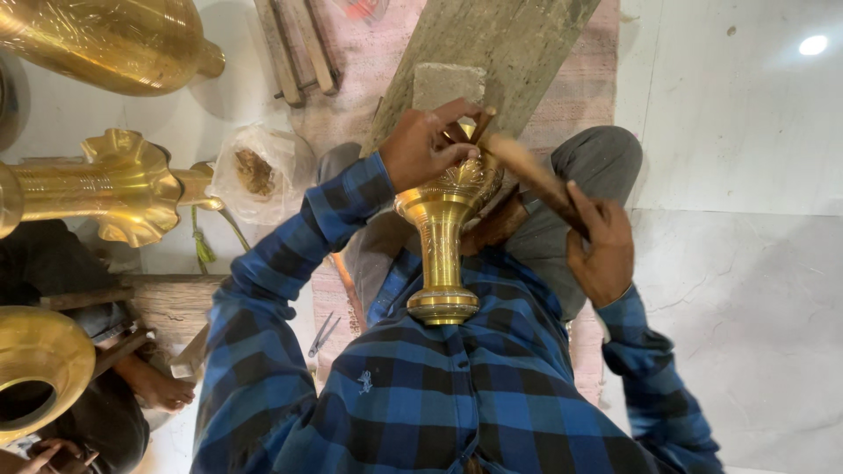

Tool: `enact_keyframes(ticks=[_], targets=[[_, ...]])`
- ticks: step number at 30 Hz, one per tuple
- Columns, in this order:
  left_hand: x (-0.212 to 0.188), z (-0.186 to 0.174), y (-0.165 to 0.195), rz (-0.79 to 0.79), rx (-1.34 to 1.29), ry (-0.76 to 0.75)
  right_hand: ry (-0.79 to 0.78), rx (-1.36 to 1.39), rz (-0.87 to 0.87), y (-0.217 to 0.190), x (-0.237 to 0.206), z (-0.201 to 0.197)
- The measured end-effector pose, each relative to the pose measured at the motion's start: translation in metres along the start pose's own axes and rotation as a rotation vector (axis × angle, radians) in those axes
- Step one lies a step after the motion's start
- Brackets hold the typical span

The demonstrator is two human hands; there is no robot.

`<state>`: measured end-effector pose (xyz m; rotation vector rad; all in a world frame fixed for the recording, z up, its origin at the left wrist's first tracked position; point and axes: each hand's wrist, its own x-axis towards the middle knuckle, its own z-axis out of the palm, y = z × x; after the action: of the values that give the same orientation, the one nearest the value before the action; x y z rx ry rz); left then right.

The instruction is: The person sits on the floor holding a brass vase on their lap and hammers a punch against the vase's surface with a wooden mallet, working the engraved pattern around the rim. They reposition the punch and rotate the vase between hammering sequences.

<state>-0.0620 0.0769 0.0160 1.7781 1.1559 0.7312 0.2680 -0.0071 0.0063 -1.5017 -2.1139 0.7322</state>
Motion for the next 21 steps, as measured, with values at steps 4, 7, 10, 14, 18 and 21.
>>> enact_keyframes(ticks=[4,7,10,14,18,21], targets=[[-0.008,0.004,0.004,-0.013,0.028,0.047,-0.123,-0.190,-0.071,0.006,0.032,-0.023],[-0.010,0.005,0.008,-0.081,0.006,0.078,-0.116,-0.317,-0.077,0.008,0.053,-0.040],[-0.014,0.010,0.012,-0.087,0.034,0.135,-0.009,-0.012,-0.089,0.001,0.067,-0.049],[-0.014,0.012,0.015,-0.040,0.083,0.147,0.007,0.308,-0.069,-0.013,0.085,-0.058],[-0.013,0.011,0.020,-0.100,0.086,0.093,-0.096,-0.307,-0.329,-0.023,0.099,-0.070],[-0.011,0.009,0.025,-0.047,0.025,0.122,-0.039,0.136,-0.182,-0.026,0.100,-0.071]])
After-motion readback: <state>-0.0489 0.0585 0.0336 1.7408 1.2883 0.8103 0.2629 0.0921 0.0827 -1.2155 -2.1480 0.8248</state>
